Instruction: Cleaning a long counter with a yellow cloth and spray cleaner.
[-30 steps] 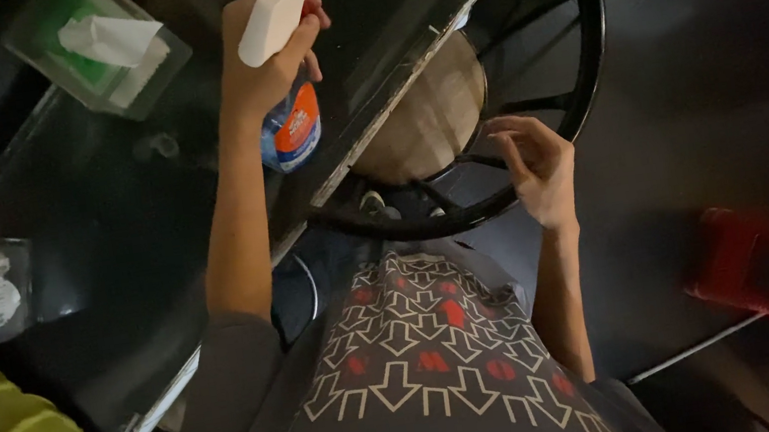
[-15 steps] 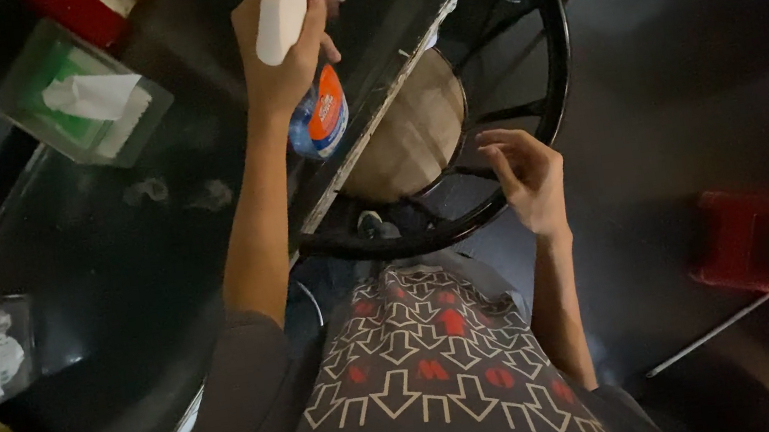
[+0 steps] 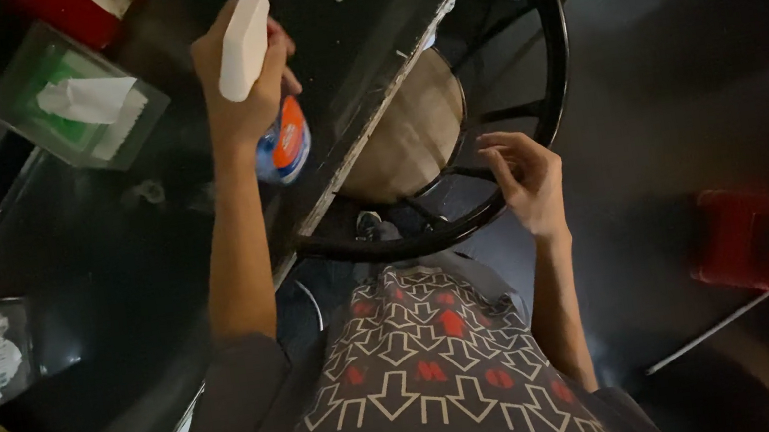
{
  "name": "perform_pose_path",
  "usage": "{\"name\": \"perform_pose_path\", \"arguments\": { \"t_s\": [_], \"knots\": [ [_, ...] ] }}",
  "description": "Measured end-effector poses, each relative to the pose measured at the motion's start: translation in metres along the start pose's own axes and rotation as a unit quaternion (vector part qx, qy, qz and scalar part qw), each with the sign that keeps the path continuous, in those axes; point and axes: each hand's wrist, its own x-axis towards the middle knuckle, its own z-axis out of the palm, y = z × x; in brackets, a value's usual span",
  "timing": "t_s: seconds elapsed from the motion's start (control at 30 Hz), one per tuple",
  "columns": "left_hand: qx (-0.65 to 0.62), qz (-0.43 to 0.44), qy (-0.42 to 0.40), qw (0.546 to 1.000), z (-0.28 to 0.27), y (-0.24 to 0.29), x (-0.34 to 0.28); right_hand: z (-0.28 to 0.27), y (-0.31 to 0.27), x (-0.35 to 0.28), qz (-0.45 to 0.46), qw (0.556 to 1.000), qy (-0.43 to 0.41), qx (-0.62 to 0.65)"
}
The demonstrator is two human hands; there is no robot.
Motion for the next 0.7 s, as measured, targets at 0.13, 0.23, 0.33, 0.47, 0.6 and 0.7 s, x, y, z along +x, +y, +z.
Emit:
{"name": "perform_pose_path", "arguments": {
  "t_s": [0.13, 0.23, 0.33, 0.47, 0.6, 0.7],
  "knots": [
    [0.027, -0.012, -0.021, 0.999, -0.013, 0.006, -0.011, 0.003, 0.0, 0.004, 0.014, 1.0, -0.019, 0.02],
    [0.083, 0.007, -0.01, 0.997, -0.018, 0.009, -0.014, 0.007, -0.001, 0.007, -0.019, 0.998, -0.042, 0.035],
    [0.077, 0.027, -0.018, 0.996, -0.022, 0.01, -0.018, 0.011, -0.003, 0.009, 0.001, 0.997, -0.047, 0.053],
    [0.033, -0.063, -0.016, 0.997, -0.029, 0.018, -0.03, 0.011, -0.005, 0.009, -0.008, 0.999, -0.043, 0.022],
    [0.08, -0.045, -0.018, 0.996, -0.041, 0.018, -0.048, 0.009, -0.008, 0.01, -0.033, 0.998, -0.049, 0.026],
    [0.161, -0.014, -0.037, 0.986, -0.054, 0.019, -0.056, 0.012, 0.001, 0.01, 0.003, 0.999, -0.049, 0.017]
  ]
}}
